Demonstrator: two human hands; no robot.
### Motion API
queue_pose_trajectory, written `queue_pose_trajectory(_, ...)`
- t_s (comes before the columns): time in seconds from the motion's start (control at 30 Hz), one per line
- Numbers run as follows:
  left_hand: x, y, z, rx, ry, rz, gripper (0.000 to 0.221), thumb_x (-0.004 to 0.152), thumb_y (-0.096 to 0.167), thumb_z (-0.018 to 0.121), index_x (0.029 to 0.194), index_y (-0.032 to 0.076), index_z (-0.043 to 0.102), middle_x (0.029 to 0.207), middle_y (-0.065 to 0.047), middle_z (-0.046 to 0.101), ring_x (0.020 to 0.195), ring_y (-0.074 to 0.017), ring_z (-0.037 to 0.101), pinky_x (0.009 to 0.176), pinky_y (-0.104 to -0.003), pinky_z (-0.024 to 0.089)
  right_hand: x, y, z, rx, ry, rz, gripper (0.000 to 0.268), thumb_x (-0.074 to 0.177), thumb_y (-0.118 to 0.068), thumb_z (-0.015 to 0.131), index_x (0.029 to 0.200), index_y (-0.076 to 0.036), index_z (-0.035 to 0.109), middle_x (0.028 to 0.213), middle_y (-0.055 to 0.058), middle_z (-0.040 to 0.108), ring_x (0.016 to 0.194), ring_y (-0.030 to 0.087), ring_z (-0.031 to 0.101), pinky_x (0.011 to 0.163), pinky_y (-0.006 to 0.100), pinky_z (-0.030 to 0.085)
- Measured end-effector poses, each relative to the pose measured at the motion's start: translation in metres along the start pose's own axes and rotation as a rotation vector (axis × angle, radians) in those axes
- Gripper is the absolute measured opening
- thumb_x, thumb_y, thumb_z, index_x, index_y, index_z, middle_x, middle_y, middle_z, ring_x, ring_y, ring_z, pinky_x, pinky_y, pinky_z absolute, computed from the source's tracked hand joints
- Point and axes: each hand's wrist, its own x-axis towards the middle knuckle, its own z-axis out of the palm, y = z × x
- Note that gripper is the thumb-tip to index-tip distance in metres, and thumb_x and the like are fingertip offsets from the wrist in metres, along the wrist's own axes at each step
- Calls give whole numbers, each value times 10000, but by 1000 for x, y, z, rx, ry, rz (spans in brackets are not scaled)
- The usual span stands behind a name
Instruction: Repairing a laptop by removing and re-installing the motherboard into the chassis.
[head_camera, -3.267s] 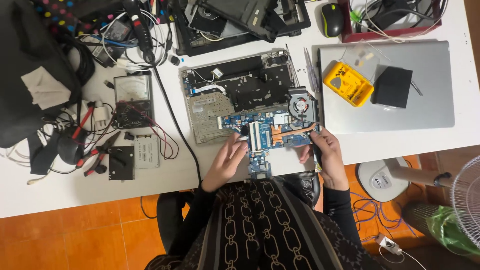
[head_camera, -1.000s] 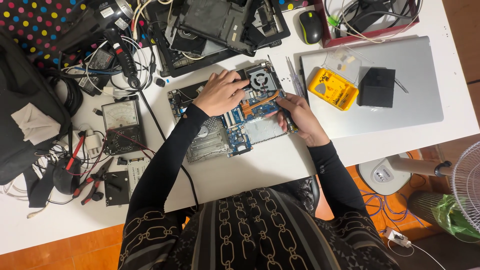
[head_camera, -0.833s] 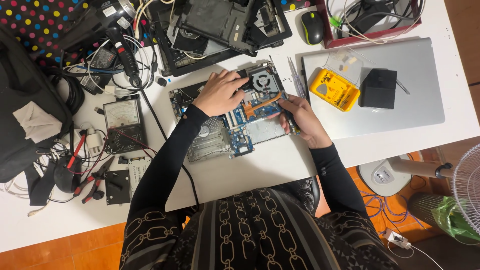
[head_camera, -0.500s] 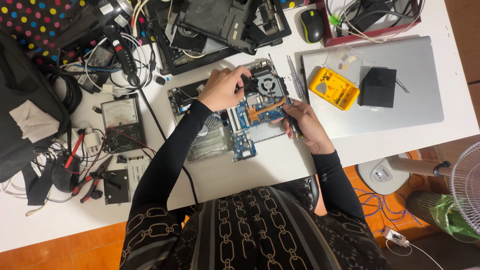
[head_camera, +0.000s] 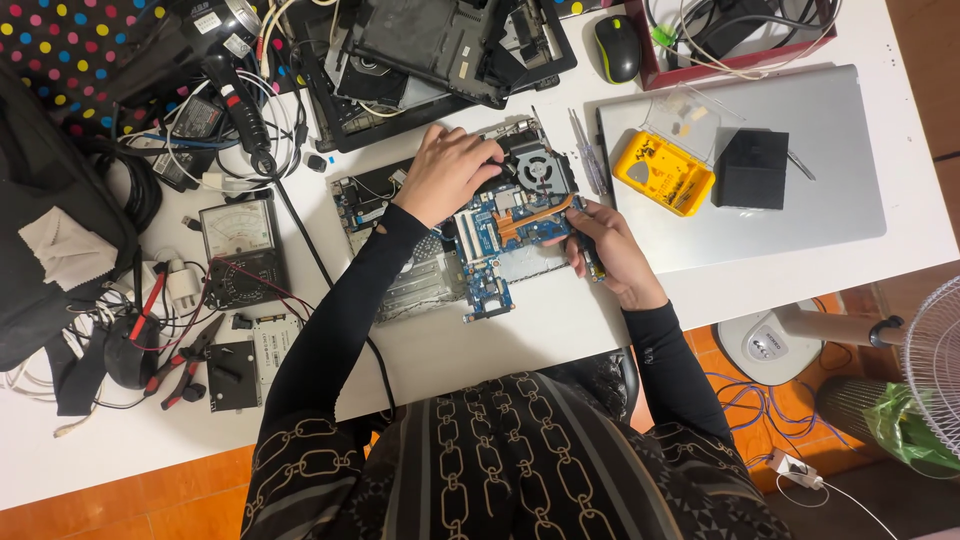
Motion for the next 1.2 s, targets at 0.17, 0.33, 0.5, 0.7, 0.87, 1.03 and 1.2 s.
queue_pose_trajectory(0.17,-3,-1,2,-21,-15,-36,141,1005,247,710,1057,130,651,939,-10,725,915,-222,636,893,-412,381,9,-1,-2,-4,-10,-12,188,1050,-131,508,1011,39,578,769,166,731,414,99,542,361,219,432)
queue_pose_trajectory(0.33,-1,2,0,-97,-82,-115,144,973,242,717,1057,145,653,822,5,726,889,-224,636,823,-420,364,15,1,-6,-19,-39,-12,215,1068,-133,520,985,52,591,701,167,679,399,99,533,361,217,427)
queue_pose_trajectory(0.5,-3,3,0,-197,-24,-147,141,963,237,714,1076,161,677,877,-18,729,921,-255,649,836,-423,415,21,-4,-2,0,-17,7,171,1042,-126,525,1026,31,590,754,175,722,417,90,552,358,215,440)
queue_pose_trajectory(0.7,-22,26,-6,-123,-24,-134,271,1012,227,677,1243,88,651,1056,-72,694,1028,-270,628,926,-442,418,29,-10,0,1,-38,31,178,1051,-135,531,1053,38,575,835,201,744,460,89,576,381,216,458)
queue_pose_trajectory(0.87,-31,36,-6,-144,59,-135,274,1009,194,659,1262,90,643,1158,-58,693,1105,-270,609,961,-437,415,32,-16,9,-12,-56,68,181,1043,-147,534,1075,23,588,865,199,759,479,81,580,385,215,454)
queue_pose_trajectory(1.03,-33,44,-5,-171,95,-151,268,1007,173,657,1265,102,645,1167,-40,706,1075,-256,615,976,-435,408,32,-18,13,-55,-42,95,213,1039,-168,540,1090,25,616,864,185,760,483,73,571,383,220,446)
queue_pose_trajectory(1.2,-46,45,-1,-169,191,-107,341,1021,138,655,1353,92,590,1312,-127,667,1211,-302,597,1078,-455,407,32,-19,12,-70,-45,115,231,1039,-178,545,1086,35,622,852,166,762,465,73,535,378,229,430)
